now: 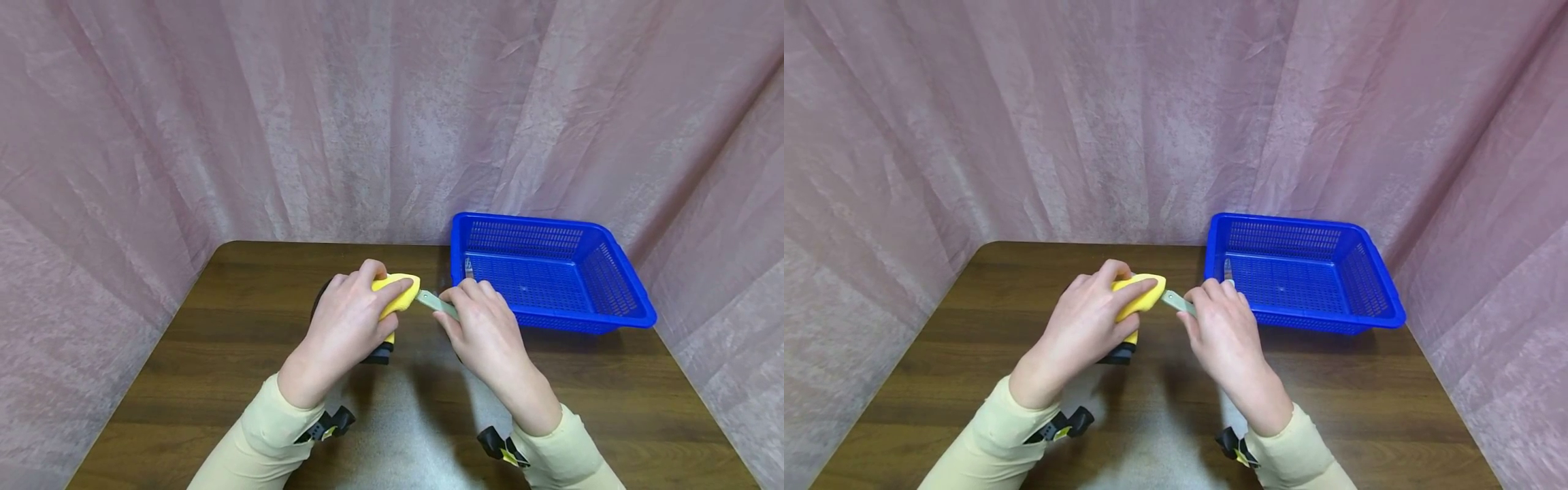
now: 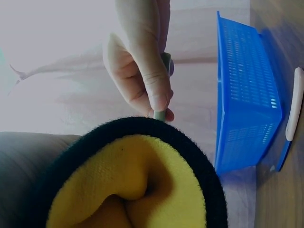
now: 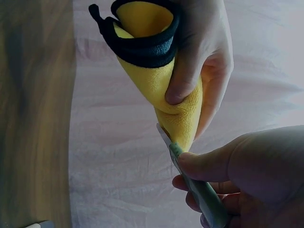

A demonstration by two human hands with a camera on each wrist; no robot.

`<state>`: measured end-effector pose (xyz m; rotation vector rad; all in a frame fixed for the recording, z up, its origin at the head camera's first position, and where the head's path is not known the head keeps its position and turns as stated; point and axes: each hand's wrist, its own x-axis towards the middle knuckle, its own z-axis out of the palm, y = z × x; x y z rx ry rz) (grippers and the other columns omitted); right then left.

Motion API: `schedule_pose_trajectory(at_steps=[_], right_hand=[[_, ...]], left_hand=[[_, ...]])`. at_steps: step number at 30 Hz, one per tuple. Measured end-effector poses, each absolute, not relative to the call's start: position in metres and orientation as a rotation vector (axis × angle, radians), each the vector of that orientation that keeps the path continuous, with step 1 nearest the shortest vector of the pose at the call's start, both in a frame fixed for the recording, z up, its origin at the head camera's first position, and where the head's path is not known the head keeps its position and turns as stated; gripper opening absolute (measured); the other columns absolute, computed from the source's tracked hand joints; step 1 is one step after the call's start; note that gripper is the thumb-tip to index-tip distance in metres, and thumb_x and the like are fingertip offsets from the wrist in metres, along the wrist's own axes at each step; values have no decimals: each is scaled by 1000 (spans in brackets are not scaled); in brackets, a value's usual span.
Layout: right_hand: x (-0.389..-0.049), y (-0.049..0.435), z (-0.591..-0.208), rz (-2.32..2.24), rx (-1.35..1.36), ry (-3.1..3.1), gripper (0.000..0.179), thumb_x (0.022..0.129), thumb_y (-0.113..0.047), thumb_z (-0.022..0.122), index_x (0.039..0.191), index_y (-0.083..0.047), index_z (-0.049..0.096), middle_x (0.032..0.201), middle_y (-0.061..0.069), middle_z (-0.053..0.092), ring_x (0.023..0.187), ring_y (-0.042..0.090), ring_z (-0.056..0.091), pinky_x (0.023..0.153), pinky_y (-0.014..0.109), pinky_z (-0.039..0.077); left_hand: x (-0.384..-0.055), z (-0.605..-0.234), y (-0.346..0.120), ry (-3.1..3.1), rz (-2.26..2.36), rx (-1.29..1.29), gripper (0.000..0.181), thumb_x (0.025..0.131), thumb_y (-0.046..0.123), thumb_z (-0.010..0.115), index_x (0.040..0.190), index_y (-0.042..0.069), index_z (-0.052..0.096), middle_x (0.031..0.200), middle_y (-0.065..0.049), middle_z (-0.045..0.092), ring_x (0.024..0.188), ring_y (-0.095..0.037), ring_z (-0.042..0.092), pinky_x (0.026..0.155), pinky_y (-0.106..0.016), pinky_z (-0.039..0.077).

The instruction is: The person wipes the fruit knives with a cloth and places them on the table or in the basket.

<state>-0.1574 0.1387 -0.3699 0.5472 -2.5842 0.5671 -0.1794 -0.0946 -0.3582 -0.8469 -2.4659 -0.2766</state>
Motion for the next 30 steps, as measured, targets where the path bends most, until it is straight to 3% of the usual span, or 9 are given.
schedule_pose_trajectory(at_steps=[30], right_hand=[[-152, 143, -371, 560, 562, -2556, 19, 93, -14, 90, 106, -5, 79, 94, 5, 67, 85, 29, 57, 71, 42, 46]], left_hand=[[-188, -356, -116, -2514, -300, -766, 53, 85, 12, 83, 137, 21, 80, 119, -15, 65, 85, -31, 71, 75, -49, 53]])
